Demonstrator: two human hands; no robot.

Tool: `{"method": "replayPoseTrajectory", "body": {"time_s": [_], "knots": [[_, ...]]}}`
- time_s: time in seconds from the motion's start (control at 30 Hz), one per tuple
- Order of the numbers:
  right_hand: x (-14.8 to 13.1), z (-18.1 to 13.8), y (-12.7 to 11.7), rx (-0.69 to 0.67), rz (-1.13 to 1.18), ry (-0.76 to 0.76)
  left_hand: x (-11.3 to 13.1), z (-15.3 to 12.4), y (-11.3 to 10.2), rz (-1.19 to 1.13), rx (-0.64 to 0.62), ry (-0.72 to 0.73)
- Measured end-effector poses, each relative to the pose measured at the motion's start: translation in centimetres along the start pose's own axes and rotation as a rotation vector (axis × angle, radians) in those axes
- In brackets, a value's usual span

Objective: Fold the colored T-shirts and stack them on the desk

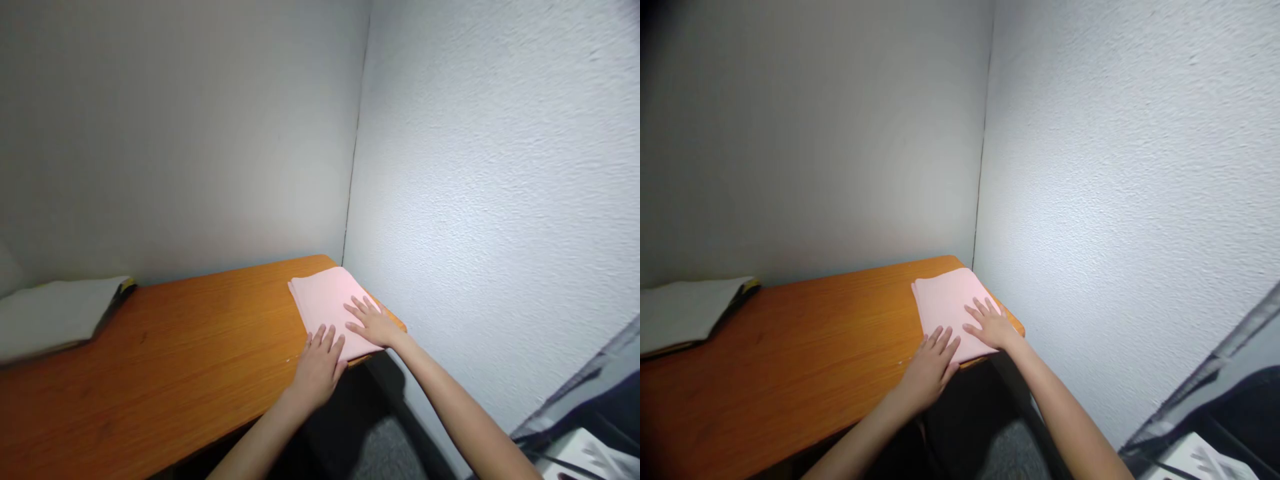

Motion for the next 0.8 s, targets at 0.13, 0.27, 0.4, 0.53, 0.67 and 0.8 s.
{"method": "replayPoseTrajectory", "body": {"time_s": [0.13, 0.27, 0.4, 0.53, 0.67, 0.8], "knots": [[2.0, 0.5, -0.2, -0.005, -0.01, -0.006, 0.9, 1.9, 0.7, -0.009, 0.018, -0.003], [3.3, 0.9, -0.3, -0.009, 0.018, -0.03, 1.8, 3.0, 1.0, -0.05, -0.005, -0.018], [3.9, 1.5, -1.3, -0.039, 0.042, -0.034, 2.4, 3.2, 1.1, -0.133, -0.01, -0.03], [3.1, 4.5, -3.9, -0.073, 0.053, 0.01, 3.0, 2.9, 0.8, -0.18, -0.013, -0.029], [0.4, 9.6, -4.7, 0.092, -0.02, -0.047, 3.7, 2.7, 1.1, -0.151, 0.02, -0.028], [-0.7, 15.7, -1.2, 0.21, -0.091, -0.049, 3.5, 3.4, 2.5, -0.049, 0.092, -0.024]]}}
Point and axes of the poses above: each hand's wrist, its own z-axis towards the middle knuckle, its own y-axis out of the palm, x = y × z, the point moved 7 cm from there along z, towards the middle knuckle, and after that the axes turned 8 degrees about -x, right-handed, at the moved point
